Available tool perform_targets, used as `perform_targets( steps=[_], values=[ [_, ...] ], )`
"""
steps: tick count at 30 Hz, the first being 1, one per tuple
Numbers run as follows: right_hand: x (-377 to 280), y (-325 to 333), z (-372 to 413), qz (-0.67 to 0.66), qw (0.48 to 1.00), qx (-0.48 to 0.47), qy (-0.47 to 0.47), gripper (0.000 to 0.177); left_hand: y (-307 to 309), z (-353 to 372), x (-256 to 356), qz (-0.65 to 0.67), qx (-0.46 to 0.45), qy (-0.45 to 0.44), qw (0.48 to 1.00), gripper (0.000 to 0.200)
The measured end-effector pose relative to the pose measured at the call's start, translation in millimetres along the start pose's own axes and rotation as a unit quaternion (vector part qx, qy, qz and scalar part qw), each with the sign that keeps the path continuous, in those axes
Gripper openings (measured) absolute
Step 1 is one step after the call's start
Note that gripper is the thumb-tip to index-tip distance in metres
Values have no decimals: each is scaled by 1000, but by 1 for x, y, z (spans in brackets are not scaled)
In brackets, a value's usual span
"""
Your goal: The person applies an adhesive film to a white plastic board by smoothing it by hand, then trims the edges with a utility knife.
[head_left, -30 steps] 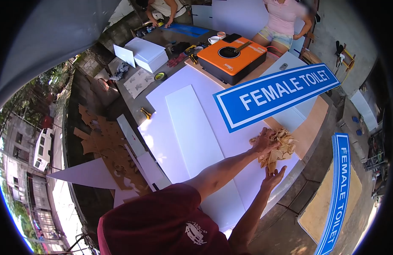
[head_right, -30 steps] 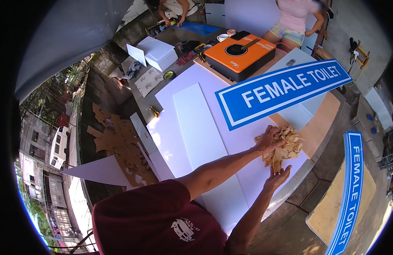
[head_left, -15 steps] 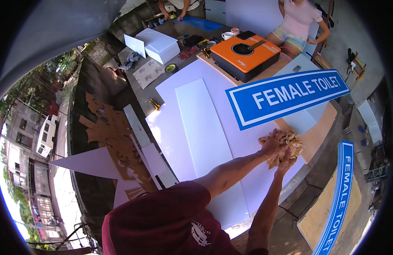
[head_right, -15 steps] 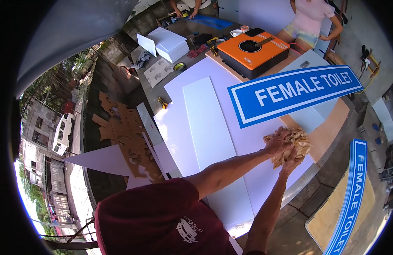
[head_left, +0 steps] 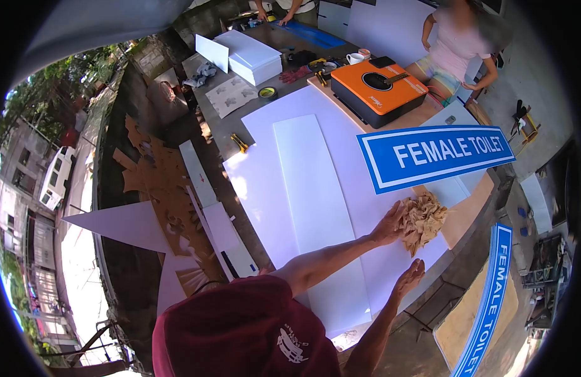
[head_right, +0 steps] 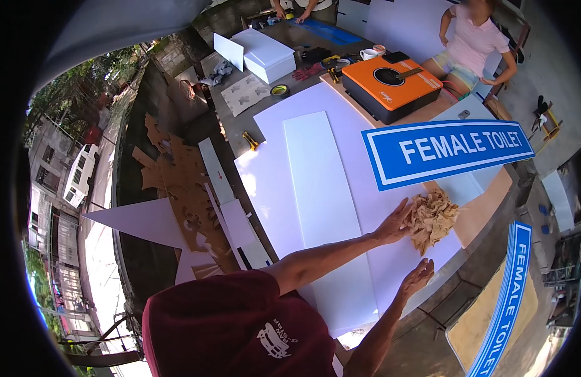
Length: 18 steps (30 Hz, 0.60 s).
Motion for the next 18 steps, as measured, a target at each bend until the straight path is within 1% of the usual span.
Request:
perform_targets(
  steps=[1,2,3,4,6,8,9,10,12,14,16,18],
  values=[
    [-21,11,15,-11,998,-59,-18,53,3,6,-1,32,3,10,999,85],
    [-43,20,26,-22,992,-117,-35,45,7,15,-1,-3,23,1,1000,81],
    [-42,8,40,-68,991,-115,-20,36,20,26,2,-40,44,-8,998,78],
    [-44,5,52,-46,989,-140,8,33,36,39,4,-78,62,-16,995,75],
    [-45,-11,70,-41,981,-176,68,34,74,66,4,58,51,55,996,58],
    [-62,-14,80,-24,975,-191,109,35,121,99,20,182,71,206,959,33],
    [-72,-16,83,-14,972,-196,128,36,143,111,11,160,75,231,957,27],
    [-80,-18,85,-14,970,-206,130,36,163,123,-3,142,78,257,953,27],
    [-93,-23,83,-9,965,-225,136,35,212,138,-35,66,97,341,933,34],
    [-106,-29,83,0,964,-231,127,35,253,158,-91,1,199,237,951,36],
    [-125,-46,77,6,963,-238,128,34,305,161,-104,80,215,324,918,35],
    [-146,-65,73,16,962,-244,125,35,340,160,-105,141,249,370,884,41]
  ],
)
Point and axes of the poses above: each hand's wrist, its own z-axis away from the middle knuckle, its own y-axis out of the back of the hand, x = y × z, the point moved 1 cm from there along -z, towards the middle knuckle, and after that the axes turned 8 degrees about z, right-handed, at the moved point
